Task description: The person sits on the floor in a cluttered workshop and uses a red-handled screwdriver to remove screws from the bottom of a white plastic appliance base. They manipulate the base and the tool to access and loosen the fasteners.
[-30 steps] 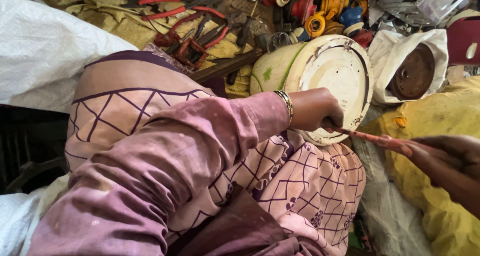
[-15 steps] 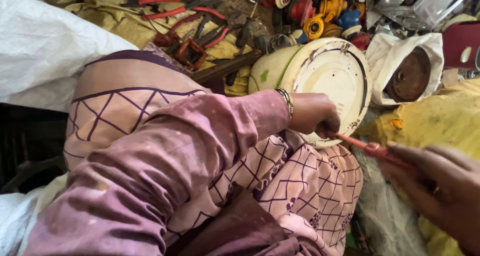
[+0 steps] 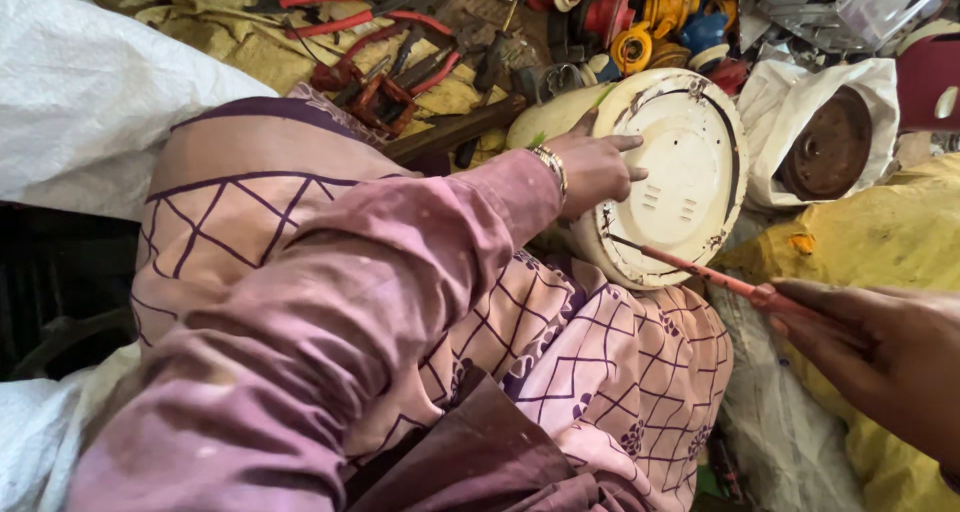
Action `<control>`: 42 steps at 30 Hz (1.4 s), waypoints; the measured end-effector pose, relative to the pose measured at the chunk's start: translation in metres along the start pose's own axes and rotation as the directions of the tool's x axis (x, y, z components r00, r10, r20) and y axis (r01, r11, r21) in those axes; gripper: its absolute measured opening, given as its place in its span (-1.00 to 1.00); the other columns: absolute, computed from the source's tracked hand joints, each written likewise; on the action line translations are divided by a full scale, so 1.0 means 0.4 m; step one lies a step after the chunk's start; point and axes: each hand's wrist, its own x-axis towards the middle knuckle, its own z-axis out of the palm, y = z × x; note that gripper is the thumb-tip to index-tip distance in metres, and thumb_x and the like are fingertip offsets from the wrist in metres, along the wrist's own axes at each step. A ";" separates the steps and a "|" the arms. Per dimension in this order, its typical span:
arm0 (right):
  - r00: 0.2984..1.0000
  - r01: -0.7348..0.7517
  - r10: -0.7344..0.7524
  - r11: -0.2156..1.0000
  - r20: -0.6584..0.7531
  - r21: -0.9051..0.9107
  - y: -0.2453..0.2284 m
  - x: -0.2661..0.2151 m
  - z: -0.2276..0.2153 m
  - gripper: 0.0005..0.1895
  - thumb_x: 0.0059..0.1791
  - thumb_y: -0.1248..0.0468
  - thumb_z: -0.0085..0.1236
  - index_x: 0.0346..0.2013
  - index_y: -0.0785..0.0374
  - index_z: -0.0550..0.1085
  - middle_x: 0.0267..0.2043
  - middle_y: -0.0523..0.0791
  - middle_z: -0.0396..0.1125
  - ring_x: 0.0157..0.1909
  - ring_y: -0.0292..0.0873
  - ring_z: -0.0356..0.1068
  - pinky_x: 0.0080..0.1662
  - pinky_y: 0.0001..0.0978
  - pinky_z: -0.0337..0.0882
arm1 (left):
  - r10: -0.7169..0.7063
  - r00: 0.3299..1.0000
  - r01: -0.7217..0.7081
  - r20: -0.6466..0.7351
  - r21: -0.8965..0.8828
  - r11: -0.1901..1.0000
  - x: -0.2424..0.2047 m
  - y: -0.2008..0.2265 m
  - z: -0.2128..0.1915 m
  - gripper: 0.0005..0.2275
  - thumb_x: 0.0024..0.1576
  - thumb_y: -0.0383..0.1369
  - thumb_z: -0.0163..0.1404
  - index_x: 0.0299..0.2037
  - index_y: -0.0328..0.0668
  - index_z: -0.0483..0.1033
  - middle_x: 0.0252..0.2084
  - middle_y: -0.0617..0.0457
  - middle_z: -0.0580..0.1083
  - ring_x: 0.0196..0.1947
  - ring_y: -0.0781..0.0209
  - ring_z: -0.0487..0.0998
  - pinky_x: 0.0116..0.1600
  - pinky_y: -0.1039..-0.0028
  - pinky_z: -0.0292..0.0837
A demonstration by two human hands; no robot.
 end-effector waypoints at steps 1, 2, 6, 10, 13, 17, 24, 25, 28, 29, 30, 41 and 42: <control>0.998 -0.055 0.059 0.968 0.008 -0.246 0.003 0.005 -0.004 -0.66 -0.03 0.22 0.19 0.04 0.18 0.57 -0.26 -0.10 0.54 -0.29 -0.24 0.53 -0.22 -0.43 0.52 | 0.014 1.000 -0.014 -0.001 0.006 1.000 -0.001 -0.007 0.001 -0.68 -0.06 -0.40 0.22 -0.08 0.23 0.63 0.43 0.43 0.23 0.54 0.15 -0.06 0.42 -0.45 -0.25; 0.993 -0.107 0.121 0.873 -0.002 -0.476 0.000 0.007 -0.013 -0.65 -0.02 0.19 0.22 0.05 0.08 0.62 -0.35 -0.11 0.53 -0.37 -0.23 0.49 -0.28 -0.42 0.50 | 0.029 0.999 -0.029 -0.014 0.001 1.000 0.001 -0.012 0.001 -0.70 -0.06 -0.38 0.21 -0.11 0.23 0.63 0.43 0.44 0.23 0.54 0.16 -0.05 0.41 -0.46 -0.24; 0.996 -0.007 0.069 0.644 0.049 -0.765 -0.031 0.034 -0.033 -0.67 -0.03 0.15 0.33 0.05 -0.11 0.68 -0.44 -0.16 0.46 -0.45 -0.21 0.45 -0.27 -0.37 0.45 | 0.074 0.996 -0.074 -0.059 0.002 0.997 0.009 -0.028 0.017 -0.69 -0.12 -0.34 0.22 -0.13 0.23 0.63 0.42 0.43 0.25 0.52 0.15 -0.01 0.38 -0.49 -0.22; 0.926 0.325 -0.361 0.603 0.114 -0.729 -0.087 0.021 -0.017 -0.60 -0.09 0.42 0.17 0.00 0.06 0.65 -0.17 -0.15 0.48 -0.29 -0.13 0.44 -0.17 -0.26 0.46 | 0.082 0.993 -0.080 -0.086 0.022 0.997 0.020 -0.040 0.049 -0.69 -0.10 -0.33 0.22 -0.12 0.28 0.63 0.41 0.42 0.27 0.51 0.12 0.01 0.40 -0.49 -0.22; 0.903 0.381 -0.405 0.599 0.144 -0.704 -0.097 0.017 -0.017 -0.65 -0.14 0.43 0.16 -0.09 0.14 0.64 -0.09 -0.09 0.50 -0.33 -0.11 0.42 -0.22 -0.20 0.46 | 0.052 0.998 -0.051 -0.032 0.022 0.998 0.035 -0.046 0.058 -0.70 -0.15 -0.34 0.25 -0.16 0.16 0.63 0.41 0.41 0.25 0.49 0.10 0.03 0.36 -0.48 -0.17; 0.971 0.208 -0.235 0.917 -0.041 -0.341 -0.067 0.015 -0.032 -0.65 -0.09 0.33 0.14 0.00 0.26 0.53 0.13 0.01 0.38 -0.18 -0.18 0.45 -0.16 -0.34 0.46 | 0.097 0.981 -0.119 -0.170 -0.123 0.985 0.036 -0.050 0.060 -0.80 -0.11 -0.39 0.23 -0.27 0.12 0.68 0.41 0.35 0.33 0.51 0.02 0.13 0.34 -0.10 0.25; 0.994 -0.072 0.012 0.813 -0.107 -0.577 -0.057 0.023 -0.021 -0.77 -0.02 0.26 0.35 -0.12 0.31 0.64 -0.34 -0.04 0.48 -0.38 -0.20 0.48 -0.30 -0.37 0.43 | 0.070 0.990 -0.087 -0.123 -0.140 0.986 0.038 -0.045 0.045 -0.62 -0.31 -0.43 0.33 -0.22 0.07 0.67 0.35 0.33 0.34 0.46 0.01 0.13 0.36 -0.06 0.18; 0.991 0.015 -0.091 0.791 -0.094 -0.611 -0.071 0.020 -0.020 -0.82 -0.04 0.31 0.35 -0.17 0.29 0.66 -0.32 -0.05 0.49 -0.35 -0.16 0.47 -0.26 -0.31 0.43 | 0.076 0.986 -0.101 -0.146 -0.172 0.980 0.036 -0.044 0.046 -0.59 -0.35 -0.45 0.33 -0.22 0.06 0.67 0.35 0.31 0.35 0.47 -0.02 0.13 0.37 0.05 0.25; 0.946 0.198 -0.318 0.713 -0.058 -0.673 -0.115 0.011 -0.018 -0.88 -0.12 0.40 0.35 -0.29 0.23 0.69 -0.26 -0.07 0.53 -0.27 -0.06 0.46 -0.19 -0.19 0.43 | 0.035 0.991 -0.051 -0.128 -0.124 0.991 0.035 -0.039 0.044 -0.57 -0.30 -0.45 0.34 -0.15 0.14 0.67 0.32 0.33 0.37 0.43 0.04 0.16 0.42 -0.21 -0.03; 0.936 0.221 -0.348 0.708 -0.058 -0.671 -0.123 0.011 -0.014 -0.88 -0.13 0.40 0.36 -0.31 0.23 0.68 -0.26 -0.08 0.54 -0.27 -0.05 0.46 -0.20 -0.17 0.42 | 0.037 0.993 -0.053 -0.116 -0.135 0.989 0.035 -0.039 0.041 -0.58 -0.30 -0.46 0.33 -0.17 0.11 0.67 0.34 0.34 0.35 0.44 0.03 0.15 0.38 -0.14 0.06; 0.924 0.249 -0.379 0.702 -0.055 -0.668 -0.127 0.012 -0.007 -0.88 -0.15 0.41 0.37 -0.32 0.23 0.68 -0.25 -0.08 0.54 -0.27 -0.04 0.46 -0.20 -0.16 0.41 | 0.035 0.994 -0.050 -0.102 -0.148 0.988 0.032 -0.039 0.041 -0.58 -0.30 -0.46 0.33 -0.18 0.09 0.67 0.36 0.35 0.34 0.46 0.03 0.14 0.35 -0.07 0.15; 0.992 -0.020 -0.012 0.966 -0.126 -0.256 -0.020 -0.028 -0.025 -0.72 0.03 0.29 0.16 -0.02 0.41 0.56 -0.15 -0.01 0.55 -0.16 -0.16 0.59 -0.07 -0.38 0.54 | 0.032 0.997 -0.040 -0.073 -0.103 0.994 0.046 -0.044 0.056 -0.66 -0.27 -0.43 0.33 -0.24 0.10 0.66 0.37 0.41 0.32 0.45 0.10 0.14 0.39 -0.43 -0.19; 0.991 -0.009 -0.018 0.980 -0.135 -0.199 -0.016 -0.030 -0.022 -0.71 0.05 0.28 0.14 -0.01 0.42 0.54 -0.14 -0.01 0.55 -0.14 -0.18 0.58 -0.06 -0.40 0.55 | 0.035 0.997 -0.042 -0.066 -0.106 0.993 0.047 -0.046 0.057 -0.65 -0.28 -0.42 0.34 -0.25 0.09 0.65 0.37 0.41 0.31 0.46 0.09 0.13 0.39 -0.43 -0.19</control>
